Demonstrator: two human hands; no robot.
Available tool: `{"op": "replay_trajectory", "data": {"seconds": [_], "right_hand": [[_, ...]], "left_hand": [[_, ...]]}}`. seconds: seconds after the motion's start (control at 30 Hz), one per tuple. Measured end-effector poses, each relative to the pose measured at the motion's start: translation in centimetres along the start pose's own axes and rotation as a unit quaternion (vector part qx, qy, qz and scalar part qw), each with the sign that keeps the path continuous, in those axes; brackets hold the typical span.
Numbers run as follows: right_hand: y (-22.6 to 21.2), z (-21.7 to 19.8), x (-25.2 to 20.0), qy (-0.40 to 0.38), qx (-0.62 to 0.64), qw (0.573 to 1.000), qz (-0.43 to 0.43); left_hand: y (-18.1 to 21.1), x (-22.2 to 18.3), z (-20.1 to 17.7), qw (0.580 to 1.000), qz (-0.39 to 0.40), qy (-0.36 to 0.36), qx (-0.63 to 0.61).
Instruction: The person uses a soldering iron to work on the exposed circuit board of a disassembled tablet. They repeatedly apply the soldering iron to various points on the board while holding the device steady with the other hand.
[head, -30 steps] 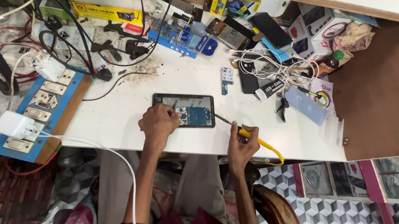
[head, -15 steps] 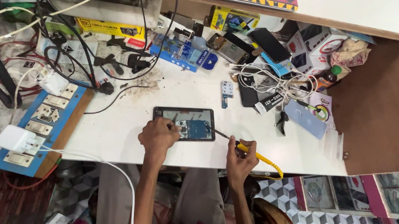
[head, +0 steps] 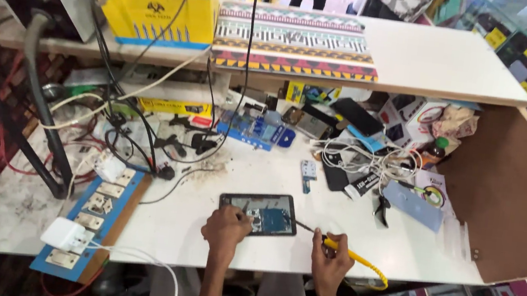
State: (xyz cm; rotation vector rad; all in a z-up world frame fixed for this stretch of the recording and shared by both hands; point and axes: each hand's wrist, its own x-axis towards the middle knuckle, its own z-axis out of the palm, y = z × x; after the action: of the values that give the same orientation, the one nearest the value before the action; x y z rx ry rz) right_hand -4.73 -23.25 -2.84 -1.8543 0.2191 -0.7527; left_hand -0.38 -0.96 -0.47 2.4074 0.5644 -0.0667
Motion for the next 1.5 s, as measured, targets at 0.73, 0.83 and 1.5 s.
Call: {"op": "replay_trajectory", "data": {"seconds": [0.73,0.83,1.5], "right_hand": [[1.8,0.7,1.1,0.067,0.03,0.995,0.068],[2.0,0.7,1.6,0.065,0.039,0.991,0.109],[1.6,0.2,1.1,-0.005,0.048,0.995,0.081]], "left_hand": [[0.0,-0.5,0.2,0.999,-0.035,-0.024,-0.015],[-0.2,-0.6,0.1,1.0,-0.01,-0.01,-0.021],[-0.9,-0.9,-2.9,0.986,-0.071,-0.106,-0.111]]}}
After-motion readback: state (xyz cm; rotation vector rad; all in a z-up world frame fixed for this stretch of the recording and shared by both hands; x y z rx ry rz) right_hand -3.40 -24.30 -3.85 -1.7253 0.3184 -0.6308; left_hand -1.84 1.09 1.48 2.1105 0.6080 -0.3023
